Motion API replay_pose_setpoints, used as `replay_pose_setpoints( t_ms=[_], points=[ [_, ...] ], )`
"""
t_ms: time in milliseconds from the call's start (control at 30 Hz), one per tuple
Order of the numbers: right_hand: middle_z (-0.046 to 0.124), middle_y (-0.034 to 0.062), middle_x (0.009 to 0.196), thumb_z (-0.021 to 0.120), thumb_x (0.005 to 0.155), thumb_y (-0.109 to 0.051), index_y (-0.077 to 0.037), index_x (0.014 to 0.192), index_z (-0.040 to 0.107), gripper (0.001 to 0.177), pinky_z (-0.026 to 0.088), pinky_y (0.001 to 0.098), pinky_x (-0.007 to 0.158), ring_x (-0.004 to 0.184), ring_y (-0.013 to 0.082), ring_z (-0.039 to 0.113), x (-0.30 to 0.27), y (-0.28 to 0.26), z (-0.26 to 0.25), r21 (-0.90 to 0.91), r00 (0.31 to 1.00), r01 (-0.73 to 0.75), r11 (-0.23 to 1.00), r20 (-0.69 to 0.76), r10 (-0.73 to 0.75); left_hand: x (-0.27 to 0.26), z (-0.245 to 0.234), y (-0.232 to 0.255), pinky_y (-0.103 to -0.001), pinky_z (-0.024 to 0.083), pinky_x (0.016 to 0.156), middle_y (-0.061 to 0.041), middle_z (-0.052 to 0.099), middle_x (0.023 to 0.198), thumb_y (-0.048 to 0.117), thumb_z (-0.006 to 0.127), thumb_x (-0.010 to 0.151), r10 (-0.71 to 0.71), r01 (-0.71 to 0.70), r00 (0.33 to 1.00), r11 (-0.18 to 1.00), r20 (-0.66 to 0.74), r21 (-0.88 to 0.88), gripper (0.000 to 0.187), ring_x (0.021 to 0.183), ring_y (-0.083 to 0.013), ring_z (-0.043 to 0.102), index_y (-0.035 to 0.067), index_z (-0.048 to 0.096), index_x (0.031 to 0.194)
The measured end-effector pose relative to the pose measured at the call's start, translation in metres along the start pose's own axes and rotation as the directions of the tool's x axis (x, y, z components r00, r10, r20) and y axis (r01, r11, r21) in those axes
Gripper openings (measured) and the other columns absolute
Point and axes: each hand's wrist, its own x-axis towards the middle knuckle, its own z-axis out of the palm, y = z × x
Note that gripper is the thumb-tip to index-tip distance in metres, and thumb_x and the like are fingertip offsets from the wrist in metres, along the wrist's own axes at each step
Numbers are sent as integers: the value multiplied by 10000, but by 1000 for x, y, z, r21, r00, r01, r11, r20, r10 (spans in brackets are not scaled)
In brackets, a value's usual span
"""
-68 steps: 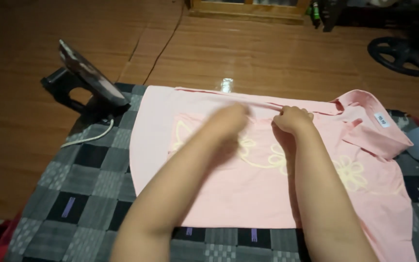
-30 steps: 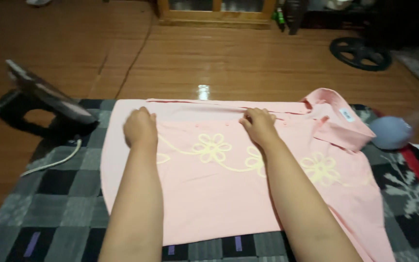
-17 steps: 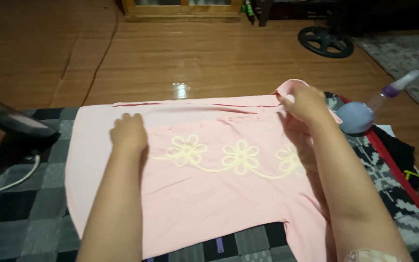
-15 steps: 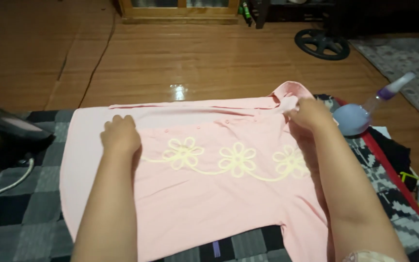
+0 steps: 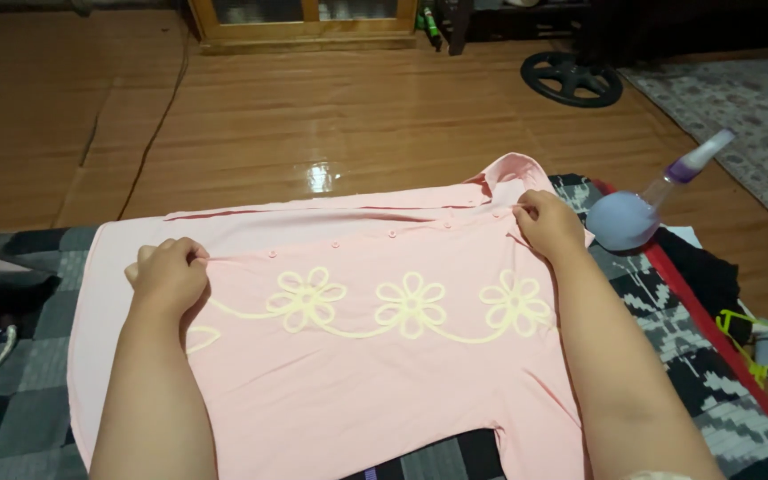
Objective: Ironing and folding a pink shirt on a low board.
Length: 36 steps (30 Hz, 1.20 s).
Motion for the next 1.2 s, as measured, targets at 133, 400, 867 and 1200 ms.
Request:
replay_pose_setpoints(
  t_ms=[133,400,867,1200],
  points=[
    [718,95,955,723,891,-303,-112,987,743,215,532,430,740,890,318,684,1,-2,-10,-38,999,38,999,7,-38,-2,-2,1,-491,314,1028,-21,723,1133,240,647,895,-30,30,1000,999,2,38,153,1219,-314,497,208,784,955],
    [775,149,951,781,884,-454,-34,1077,760,463,537,372,776,877,272,727,-1,27,-94,-132,850,-265,955,437,296,-2,-7,-1,-501,367,1027,-88,735,1127,275,638,876,-44,45,999,997,-27,61,216,1167,-347,571,152,787,974],
    [746,182,978,752,858,-248,-80,1035,771,245,524,495,793,944,392,679,-28,-5,-54,-266,991,44,963,132,-9,-1,-7,2,-496,376,1022,-106,738,1151,254,618,836,-91,94,995,993,-43,70,252,1159,-352,571,110,788,955],
    [685,331,961,672,1021,-292,60,1013,715,355,504,529,850,912,496,654,-65,67,-52,-249,956,-270,930,48,290,-4,-6,7,-493,366,1048,-111,741,1112,256,644,796,-137,136,990,990,15,38,248,1151,-352,569,94,784,920]
  ],
)
